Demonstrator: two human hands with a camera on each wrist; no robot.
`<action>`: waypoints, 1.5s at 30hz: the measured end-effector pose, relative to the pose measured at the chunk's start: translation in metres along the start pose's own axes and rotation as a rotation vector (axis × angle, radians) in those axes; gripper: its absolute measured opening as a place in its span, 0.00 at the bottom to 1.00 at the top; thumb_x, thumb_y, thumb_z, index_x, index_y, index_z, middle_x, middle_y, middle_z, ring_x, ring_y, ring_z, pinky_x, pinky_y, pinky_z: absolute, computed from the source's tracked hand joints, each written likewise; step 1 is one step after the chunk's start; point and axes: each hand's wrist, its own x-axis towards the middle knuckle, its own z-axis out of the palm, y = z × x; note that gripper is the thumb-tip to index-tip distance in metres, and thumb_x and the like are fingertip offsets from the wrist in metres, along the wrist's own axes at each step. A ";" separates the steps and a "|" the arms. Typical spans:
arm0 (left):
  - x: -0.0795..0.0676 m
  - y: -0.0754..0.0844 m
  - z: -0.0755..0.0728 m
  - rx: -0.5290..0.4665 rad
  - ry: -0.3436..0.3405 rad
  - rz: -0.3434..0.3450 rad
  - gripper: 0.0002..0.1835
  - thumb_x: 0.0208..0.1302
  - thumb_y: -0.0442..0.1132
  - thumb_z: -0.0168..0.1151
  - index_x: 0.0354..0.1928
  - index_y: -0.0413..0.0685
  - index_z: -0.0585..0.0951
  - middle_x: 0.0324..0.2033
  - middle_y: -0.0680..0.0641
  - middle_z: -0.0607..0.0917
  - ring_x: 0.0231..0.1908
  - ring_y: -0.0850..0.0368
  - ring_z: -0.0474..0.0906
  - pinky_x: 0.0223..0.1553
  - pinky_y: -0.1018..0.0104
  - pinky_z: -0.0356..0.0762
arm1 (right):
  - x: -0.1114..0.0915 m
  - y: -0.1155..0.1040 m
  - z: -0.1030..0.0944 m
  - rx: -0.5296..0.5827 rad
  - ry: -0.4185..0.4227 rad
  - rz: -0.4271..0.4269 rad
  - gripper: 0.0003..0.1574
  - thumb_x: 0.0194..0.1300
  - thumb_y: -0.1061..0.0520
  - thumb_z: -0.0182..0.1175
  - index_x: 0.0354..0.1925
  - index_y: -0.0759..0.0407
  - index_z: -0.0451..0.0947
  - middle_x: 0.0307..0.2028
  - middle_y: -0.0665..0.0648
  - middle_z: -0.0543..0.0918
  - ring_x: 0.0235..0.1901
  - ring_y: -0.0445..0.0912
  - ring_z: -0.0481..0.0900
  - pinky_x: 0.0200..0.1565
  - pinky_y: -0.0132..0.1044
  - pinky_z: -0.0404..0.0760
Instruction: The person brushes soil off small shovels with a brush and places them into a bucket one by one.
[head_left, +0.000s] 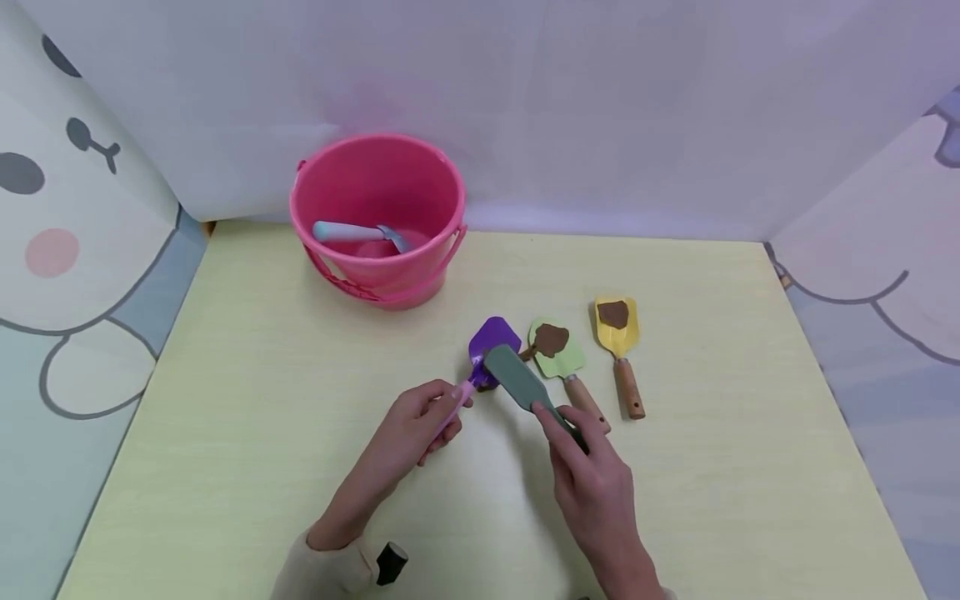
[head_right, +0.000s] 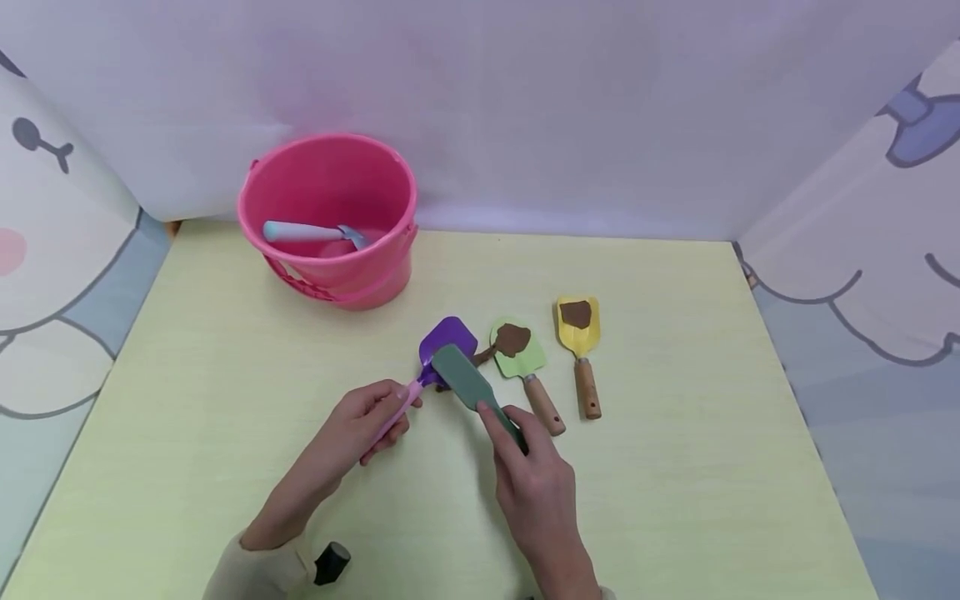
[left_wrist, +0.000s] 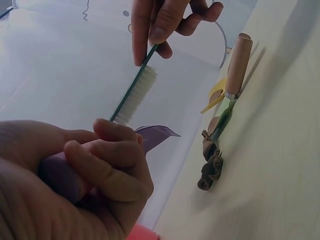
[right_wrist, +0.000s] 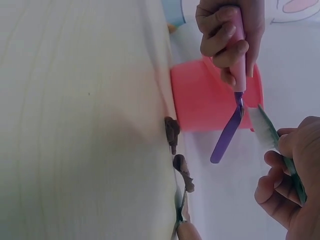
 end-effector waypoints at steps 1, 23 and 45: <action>0.000 0.000 0.000 0.001 0.005 0.001 0.24 0.79 0.57 0.55 0.53 0.41 0.81 0.25 0.50 0.76 0.22 0.58 0.65 0.18 0.70 0.61 | 0.000 0.000 0.001 0.002 0.002 -0.006 0.27 0.83 0.49 0.41 0.62 0.50 0.84 0.48 0.58 0.84 0.38 0.49 0.87 0.37 0.43 0.88; -0.001 -0.003 -0.002 0.049 -0.029 0.028 0.24 0.79 0.58 0.54 0.47 0.42 0.84 0.27 0.49 0.77 0.28 0.56 0.69 0.30 0.70 0.67 | -0.001 0.001 -0.002 -0.051 0.096 0.002 0.43 0.49 0.80 0.69 0.61 0.51 0.85 0.47 0.59 0.85 0.41 0.51 0.88 0.38 0.41 0.88; -0.008 -0.004 0.009 0.398 0.212 0.138 0.15 0.82 0.46 0.53 0.36 0.50 0.83 0.24 0.50 0.78 0.22 0.59 0.65 0.24 0.69 0.60 | -0.007 -0.005 -0.002 -0.035 0.048 -0.030 0.23 0.75 0.62 0.53 0.61 0.51 0.84 0.46 0.58 0.85 0.35 0.48 0.87 0.32 0.38 0.86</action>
